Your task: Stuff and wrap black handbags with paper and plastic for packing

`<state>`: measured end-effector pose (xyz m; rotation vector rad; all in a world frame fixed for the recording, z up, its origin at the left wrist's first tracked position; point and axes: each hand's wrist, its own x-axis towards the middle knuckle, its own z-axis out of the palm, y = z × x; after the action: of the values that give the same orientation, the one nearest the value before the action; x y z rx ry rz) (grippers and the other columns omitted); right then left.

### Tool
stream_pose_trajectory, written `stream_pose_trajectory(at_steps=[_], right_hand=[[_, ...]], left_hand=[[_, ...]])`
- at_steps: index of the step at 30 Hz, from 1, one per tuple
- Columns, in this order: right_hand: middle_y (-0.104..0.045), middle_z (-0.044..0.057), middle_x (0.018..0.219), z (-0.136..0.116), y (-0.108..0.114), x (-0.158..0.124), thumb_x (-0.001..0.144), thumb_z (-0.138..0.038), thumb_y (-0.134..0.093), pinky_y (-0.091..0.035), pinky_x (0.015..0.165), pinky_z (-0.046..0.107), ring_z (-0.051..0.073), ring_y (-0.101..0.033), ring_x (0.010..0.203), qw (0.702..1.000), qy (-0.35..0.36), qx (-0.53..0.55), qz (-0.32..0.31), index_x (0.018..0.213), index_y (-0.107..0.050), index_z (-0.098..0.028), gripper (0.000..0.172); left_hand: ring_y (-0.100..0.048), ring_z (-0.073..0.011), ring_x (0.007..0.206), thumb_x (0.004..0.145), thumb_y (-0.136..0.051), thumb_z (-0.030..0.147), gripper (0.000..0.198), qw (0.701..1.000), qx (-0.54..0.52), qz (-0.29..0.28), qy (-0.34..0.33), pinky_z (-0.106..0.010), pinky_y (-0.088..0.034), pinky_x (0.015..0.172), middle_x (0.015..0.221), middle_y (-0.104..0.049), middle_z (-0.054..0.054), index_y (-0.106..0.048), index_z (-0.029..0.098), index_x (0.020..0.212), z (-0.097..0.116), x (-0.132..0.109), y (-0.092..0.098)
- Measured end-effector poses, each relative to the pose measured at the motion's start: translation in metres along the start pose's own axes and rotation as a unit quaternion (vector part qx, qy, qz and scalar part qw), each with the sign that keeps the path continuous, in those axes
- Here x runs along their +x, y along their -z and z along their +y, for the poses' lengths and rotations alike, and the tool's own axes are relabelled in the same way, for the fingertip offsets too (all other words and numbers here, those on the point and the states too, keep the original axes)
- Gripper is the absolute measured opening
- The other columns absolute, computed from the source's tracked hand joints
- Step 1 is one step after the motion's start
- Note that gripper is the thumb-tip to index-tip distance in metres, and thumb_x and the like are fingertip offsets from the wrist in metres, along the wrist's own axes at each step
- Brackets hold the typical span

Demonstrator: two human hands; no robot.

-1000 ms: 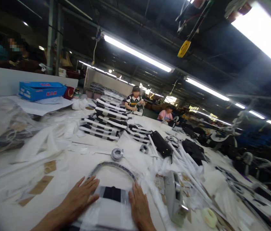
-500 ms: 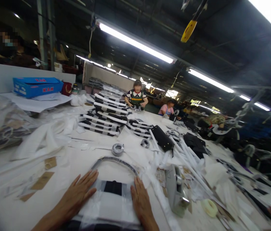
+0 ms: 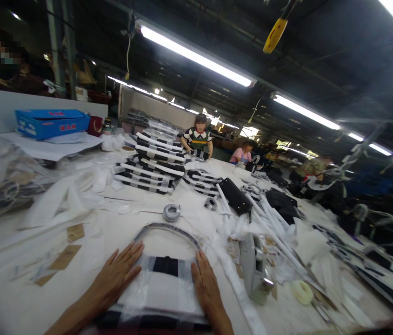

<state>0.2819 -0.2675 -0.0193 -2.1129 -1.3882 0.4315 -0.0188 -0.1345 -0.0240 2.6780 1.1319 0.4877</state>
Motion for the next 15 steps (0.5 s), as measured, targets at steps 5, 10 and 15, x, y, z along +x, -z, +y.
stream_pose_trajectory(at_steps=[5,10,15], right_hand=[[-0.032,0.010,0.158,-0.0016,0.0021,-0.0019,0.095,-0.051,-0.037,-0.016,0.123,0.040,0.022,-0.026,0.147,1.000,0.008,0.005,-0.002,0.147,-0.041,-0.011,0.066],[-0.034,0.009,0.157,0.0007,0.0016,-0.0014,0.092,-0.048,-0.043,-0.018,0.123,0.041,0.023,-0.028,0.146,1.000,0.012,0.008,0.005,0.147,-0.043,-0.013,0.065],[-0.034,0.008,0.157,-0.0007,0.0008,-0.0014,0.095,-0.053,-0.036,-0.016,0.123,0.042,0.023,-0.028,0.146,1.000,0.000,0.015,0.005,0.147,-0.043,-0.014,0.065]], left_hand=[[-0.037,-0.0236,0.142,0.100,-0.032,0.046,0.049,1.000,0.002,0.010,0.004,-0.048,-0.034,0.113,0.152,-0.041,-0.002,-0.035,0.032,0.147,-0.0013,0.0012,-0.0040],[-0.038,-0.0236,0.141,0.100,-0.033,0.044,0.049,1.000,0.004,0.014,0.000,-0.046,-0.035,0.112,0.151,-0.042,-0.003,-0.036,0.031,0.148,-0.0011,0.0011,-0.0038],[-0.038,-0.0240,0.141,0.100,-0.033,0.042,0.049,1.000,0.005,0.015,0.003,-0.047,-0.036,0.112,0.152,-0.041,-0.002,-0.036,0.031,0.148,-0.0019,0.0010,-0.0071]])
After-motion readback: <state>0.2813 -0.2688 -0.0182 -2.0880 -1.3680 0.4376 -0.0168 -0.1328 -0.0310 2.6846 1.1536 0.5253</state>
